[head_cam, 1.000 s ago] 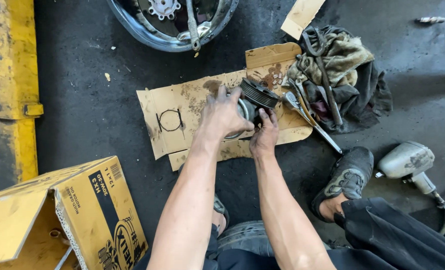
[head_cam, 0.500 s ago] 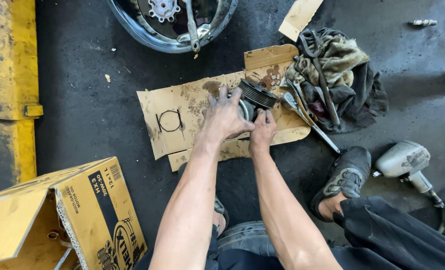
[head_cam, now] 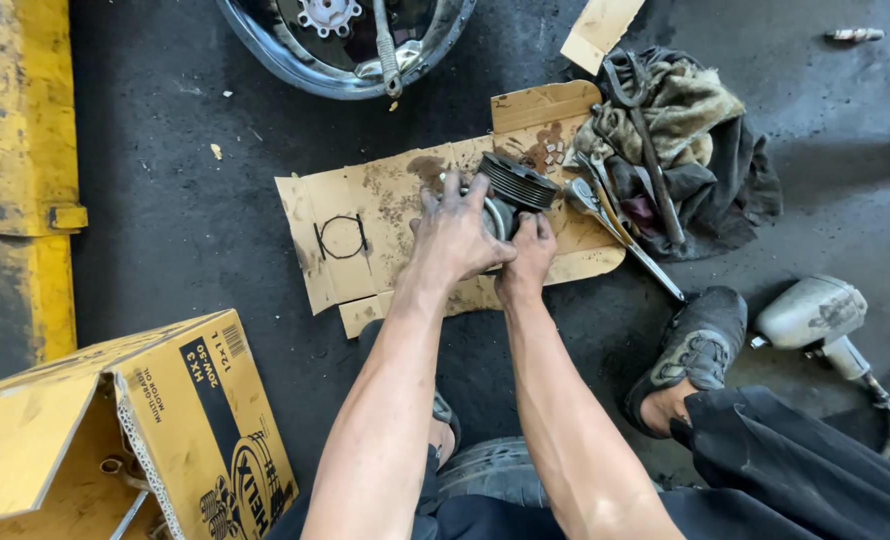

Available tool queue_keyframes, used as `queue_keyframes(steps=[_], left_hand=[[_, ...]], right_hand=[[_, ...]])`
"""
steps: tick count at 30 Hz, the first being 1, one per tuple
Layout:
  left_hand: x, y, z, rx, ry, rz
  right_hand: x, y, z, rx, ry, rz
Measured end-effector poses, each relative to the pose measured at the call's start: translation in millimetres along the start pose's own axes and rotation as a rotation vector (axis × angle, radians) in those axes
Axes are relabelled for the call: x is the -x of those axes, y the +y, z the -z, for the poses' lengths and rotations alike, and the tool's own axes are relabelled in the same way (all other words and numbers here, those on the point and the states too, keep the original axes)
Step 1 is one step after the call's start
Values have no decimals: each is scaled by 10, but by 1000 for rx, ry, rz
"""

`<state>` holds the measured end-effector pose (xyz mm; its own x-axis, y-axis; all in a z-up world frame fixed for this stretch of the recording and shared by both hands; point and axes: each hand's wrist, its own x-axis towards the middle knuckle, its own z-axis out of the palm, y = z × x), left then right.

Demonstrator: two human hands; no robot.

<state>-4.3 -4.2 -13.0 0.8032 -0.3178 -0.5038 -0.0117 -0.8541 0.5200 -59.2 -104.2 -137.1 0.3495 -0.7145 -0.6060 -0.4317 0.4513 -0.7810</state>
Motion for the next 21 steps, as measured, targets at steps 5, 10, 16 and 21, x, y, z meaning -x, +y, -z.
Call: queue_keyframes(steps=[5, 10, 16, 21], left_hand=[[104, 134, -9, -29, 49, -33], [432, 507, -11, -14, 172, 7], [391, 465, -33, -35, 134, 52], [312, 277, -135, 50, 205, 18]], right_hand=[[136, -288, -21, -19, -28, -30], [-559, 117, 179, 303, 4, -207], [-626, 49, 340, -214, -269, -332], [-369, -159, 231, -205, -260, -235]])
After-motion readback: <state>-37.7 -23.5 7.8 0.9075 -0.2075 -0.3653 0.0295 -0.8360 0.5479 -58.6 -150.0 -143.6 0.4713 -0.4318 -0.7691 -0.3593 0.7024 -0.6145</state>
